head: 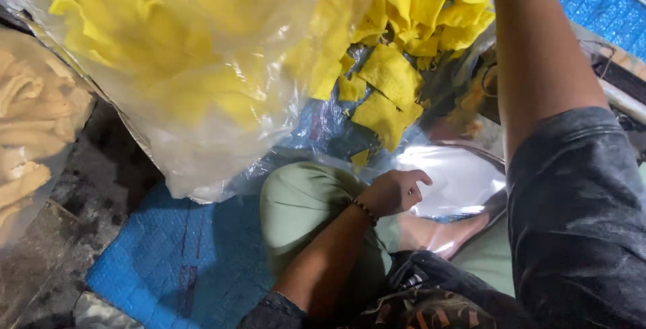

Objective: Packing yellow items into plastic bags and sealing them using a manual heat sealer.

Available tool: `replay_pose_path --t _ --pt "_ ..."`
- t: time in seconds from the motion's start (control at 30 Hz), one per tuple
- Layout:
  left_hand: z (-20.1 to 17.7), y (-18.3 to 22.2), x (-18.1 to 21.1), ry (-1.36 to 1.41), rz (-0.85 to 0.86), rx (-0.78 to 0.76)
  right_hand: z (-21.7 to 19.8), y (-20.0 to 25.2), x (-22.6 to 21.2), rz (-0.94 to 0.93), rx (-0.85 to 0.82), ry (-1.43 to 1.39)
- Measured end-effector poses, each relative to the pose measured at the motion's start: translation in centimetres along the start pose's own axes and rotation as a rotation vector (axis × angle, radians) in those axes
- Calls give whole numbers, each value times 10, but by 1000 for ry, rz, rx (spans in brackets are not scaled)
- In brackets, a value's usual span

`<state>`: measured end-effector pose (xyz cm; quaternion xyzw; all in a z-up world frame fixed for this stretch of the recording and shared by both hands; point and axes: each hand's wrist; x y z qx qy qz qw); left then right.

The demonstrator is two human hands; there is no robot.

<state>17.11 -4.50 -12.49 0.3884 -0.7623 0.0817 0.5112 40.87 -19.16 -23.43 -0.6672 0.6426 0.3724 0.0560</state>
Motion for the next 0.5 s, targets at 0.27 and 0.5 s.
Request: replay_pose_path --t 0.27,0.5 --pt "-10 -5 16 -29 -133 -283 -30 10 -62 -29 71 -124" --pt "-15 -12 21 -37 -123 -351 -38 7 -61 -19 155 -235"
Point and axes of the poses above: each hand's wrist, its own y-axis away from the middle knuckle, its own z-axis out of the palm, x = y × z, and after that the axes turned 12 degrees about -y, right-handed
